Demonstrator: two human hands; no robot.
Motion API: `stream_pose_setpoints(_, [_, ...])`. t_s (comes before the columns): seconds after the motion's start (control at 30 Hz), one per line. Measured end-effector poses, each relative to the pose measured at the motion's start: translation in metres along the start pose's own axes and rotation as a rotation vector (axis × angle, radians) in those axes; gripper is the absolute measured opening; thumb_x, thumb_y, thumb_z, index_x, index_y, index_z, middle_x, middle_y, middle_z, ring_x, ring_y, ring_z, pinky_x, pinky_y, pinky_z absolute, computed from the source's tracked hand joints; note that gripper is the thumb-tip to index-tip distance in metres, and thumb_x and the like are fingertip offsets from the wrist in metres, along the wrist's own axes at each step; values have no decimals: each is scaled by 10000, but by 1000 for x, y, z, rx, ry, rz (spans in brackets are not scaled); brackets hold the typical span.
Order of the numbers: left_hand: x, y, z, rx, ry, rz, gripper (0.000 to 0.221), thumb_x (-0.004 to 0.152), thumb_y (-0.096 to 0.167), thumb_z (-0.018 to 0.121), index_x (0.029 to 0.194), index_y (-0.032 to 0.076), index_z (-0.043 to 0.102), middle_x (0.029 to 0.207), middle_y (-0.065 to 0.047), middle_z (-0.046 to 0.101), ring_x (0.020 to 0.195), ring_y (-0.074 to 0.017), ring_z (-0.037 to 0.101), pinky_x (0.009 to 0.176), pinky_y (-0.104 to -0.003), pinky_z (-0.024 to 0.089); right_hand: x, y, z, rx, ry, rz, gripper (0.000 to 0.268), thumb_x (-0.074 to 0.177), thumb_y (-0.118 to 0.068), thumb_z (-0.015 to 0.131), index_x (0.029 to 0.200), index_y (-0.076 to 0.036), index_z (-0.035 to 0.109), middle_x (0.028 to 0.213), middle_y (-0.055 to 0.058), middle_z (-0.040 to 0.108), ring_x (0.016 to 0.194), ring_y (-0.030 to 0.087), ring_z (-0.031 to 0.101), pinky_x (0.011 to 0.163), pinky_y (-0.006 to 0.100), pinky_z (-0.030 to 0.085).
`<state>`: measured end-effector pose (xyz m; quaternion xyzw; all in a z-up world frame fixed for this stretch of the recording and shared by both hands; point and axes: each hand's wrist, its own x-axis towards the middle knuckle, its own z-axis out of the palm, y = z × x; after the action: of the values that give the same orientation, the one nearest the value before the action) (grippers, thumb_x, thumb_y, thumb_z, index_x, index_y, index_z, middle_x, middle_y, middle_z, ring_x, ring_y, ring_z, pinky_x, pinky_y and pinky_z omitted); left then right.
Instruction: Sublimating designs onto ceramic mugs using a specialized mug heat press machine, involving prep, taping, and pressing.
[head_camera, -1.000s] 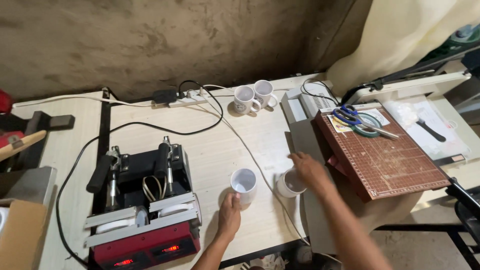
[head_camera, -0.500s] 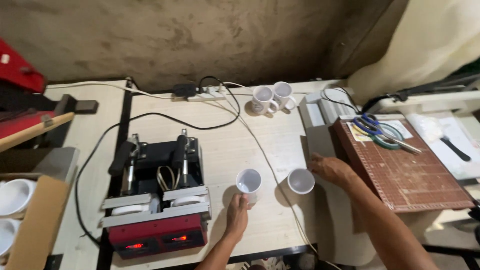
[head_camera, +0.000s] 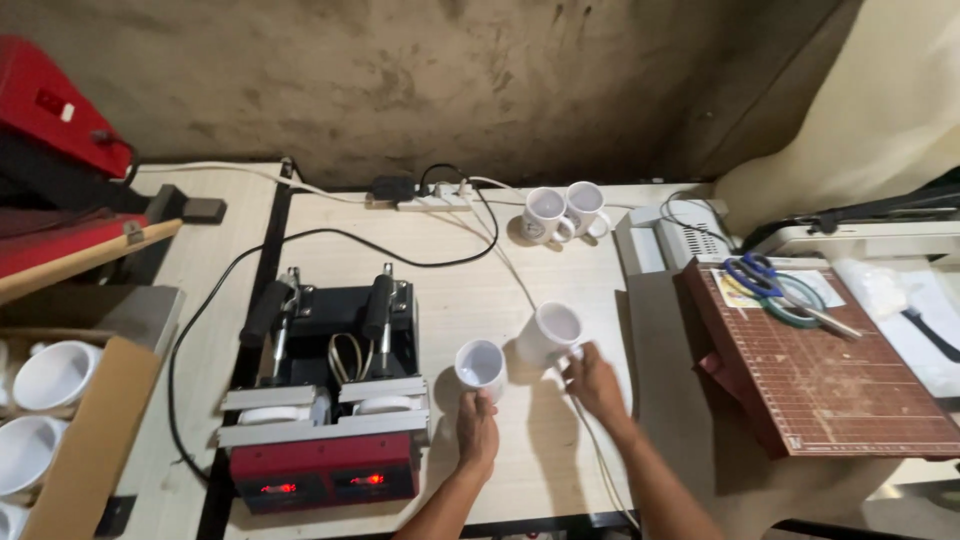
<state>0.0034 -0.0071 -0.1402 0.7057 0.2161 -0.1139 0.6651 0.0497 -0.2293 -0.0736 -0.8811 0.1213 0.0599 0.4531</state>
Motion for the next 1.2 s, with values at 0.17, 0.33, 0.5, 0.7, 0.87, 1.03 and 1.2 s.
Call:
stream_pose_setpoints(0.17, [14,-1,3,35,48,44,753,939,731,339,1139,42,569,988,-124,668,971,-262,650,900,-455,484,-26,-19,35,172,27,121,373,1040,-346,419,1144,-8,541,877,189,742,725,267,779,608,361,644])
stream_pose_setpoints(0.33, [26,10,10,109,63,13,725,952,717,302,1177,73,547,1030,-104,652,999,-259,642,900,-462,482,-34,-27,52,214,26,199,465,1063,-406,392,1106,27,560,896,188,709,734,261,767,605,342,646])
stream_pose_setpoints(0.5, [35,0,13,89,56,90,660,980,654,349,1148,49,554,1023,-119,657,983,-275,648,896,-449,485,-44,-39,55,240,46,233,455,1038,-402,447,1129,28,567,871,181,714,718,257,764,606,357,636])
stream_pose_setpoints(0.7, [29,9,10,62,33,100,574,1012,570,395,1102,33,576,1017,-130,662,972,-269,648,882,-434,495,-47,-37,60,233,44,189,453,1021,-413,464,1173,7,543,876,176,709,711,242,759,619,368,629])
stream_pose_setpoints(0.87, [30,26,5,85,24,83,533,1030,523,409,1102,23,580,1009,-136,654,956,-272,644,868,-436,496,-40,-29,65,260,39,128,484,1040,-411,474,1075,61,577,891,217,710,732,260,763,621,376,643])
stream_pose_setpoints(1.03, [29,37,4,123,20,44,474,1019,455,419,1161,39,599,996,-121,664,936,-267,651,847,-430,499,-38,-37,61,208,24,126,461,1031,-413,449,1075,26,583,890,204,746,699,261,782,612,388,610])
stream_pose_setpoints(1.2, [33,29,4,111,23,58,480,1029,452,427,1130,23,617,980,-136,684,937,-268,663,853,-421,504,-38,-32,63,164,5,118,479,1042,-435,436,1027,16,596,862,190,746,668,282,771,613,404,595])
